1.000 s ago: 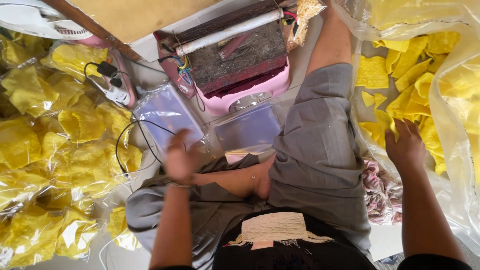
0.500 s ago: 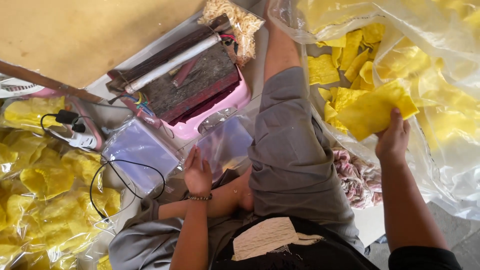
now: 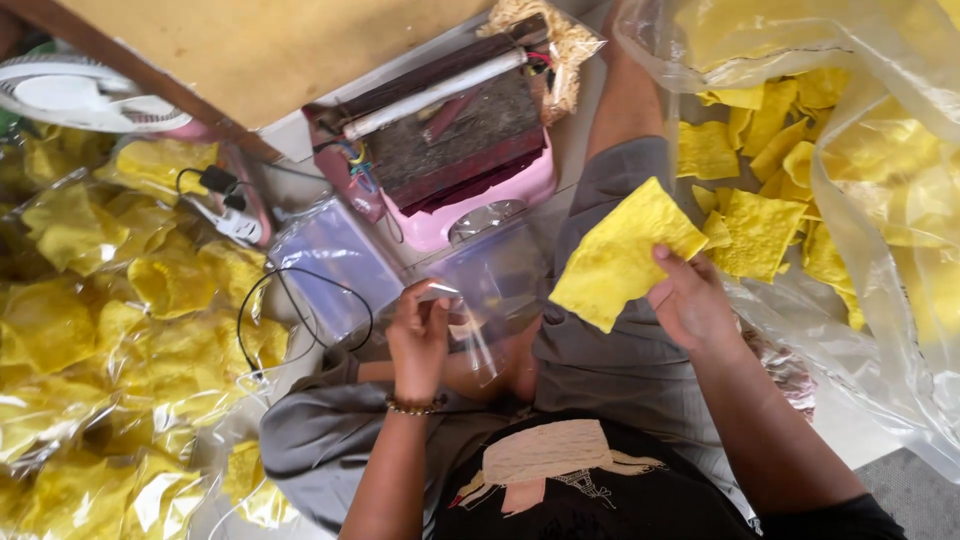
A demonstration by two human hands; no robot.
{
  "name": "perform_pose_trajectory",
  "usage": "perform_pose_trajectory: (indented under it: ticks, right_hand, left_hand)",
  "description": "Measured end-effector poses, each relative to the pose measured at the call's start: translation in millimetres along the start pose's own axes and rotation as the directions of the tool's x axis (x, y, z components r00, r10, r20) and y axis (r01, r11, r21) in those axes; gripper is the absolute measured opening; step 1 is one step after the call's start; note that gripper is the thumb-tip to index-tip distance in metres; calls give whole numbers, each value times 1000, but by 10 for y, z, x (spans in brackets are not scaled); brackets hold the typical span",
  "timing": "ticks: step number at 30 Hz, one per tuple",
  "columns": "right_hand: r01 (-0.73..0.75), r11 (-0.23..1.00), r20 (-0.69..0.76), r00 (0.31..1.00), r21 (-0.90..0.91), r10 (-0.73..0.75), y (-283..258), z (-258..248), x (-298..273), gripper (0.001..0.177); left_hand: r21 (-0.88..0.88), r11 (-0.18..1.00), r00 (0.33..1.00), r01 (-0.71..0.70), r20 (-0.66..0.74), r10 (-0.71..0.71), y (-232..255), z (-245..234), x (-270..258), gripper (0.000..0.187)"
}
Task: Manually packaging individual yellow food items into small plastic bags while sitting on the floor.
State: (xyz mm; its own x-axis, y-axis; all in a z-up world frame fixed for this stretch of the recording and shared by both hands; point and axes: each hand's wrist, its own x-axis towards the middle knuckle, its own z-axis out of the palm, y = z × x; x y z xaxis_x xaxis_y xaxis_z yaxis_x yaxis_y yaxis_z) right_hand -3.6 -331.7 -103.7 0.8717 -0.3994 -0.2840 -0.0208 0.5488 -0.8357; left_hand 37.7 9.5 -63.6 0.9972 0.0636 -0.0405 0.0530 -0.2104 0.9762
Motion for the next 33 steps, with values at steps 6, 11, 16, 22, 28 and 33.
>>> perform_pose_trajectory:
  ticks: [6,11,16,22,28,33]
  right_hand:
    - [37,987,170,985,-156,-10,-126,567,-316,39]
    - [74,985,191,981,-154,-44,-196,558,-366,45]
    - [81,991,168,984,-111,-61,-292,533,-402,57]
    - [121,984,133,986,-134,-103,-306,560,-476,57]
    - [40,999,146,988,30,-44,-465,857,-628,45]
    - [-68,998,179,981,-17,70,-282,759,-603,30]
  left_hand:
    - [480,808,938,-342,120,325,385,-14,-129,7]
    - [539,771,932,-340,84,353,386,27,-242,14]
    - [101,982,986,-158,60,153,615,107,-331,41]
    - [-116,979,985,-169,24,173,741,145,-385,19]
    - [-82,974,973,-210,76,216,681,69,-371,10]
    - [-376,927,937,-17,318,146,793,75,-464,33]
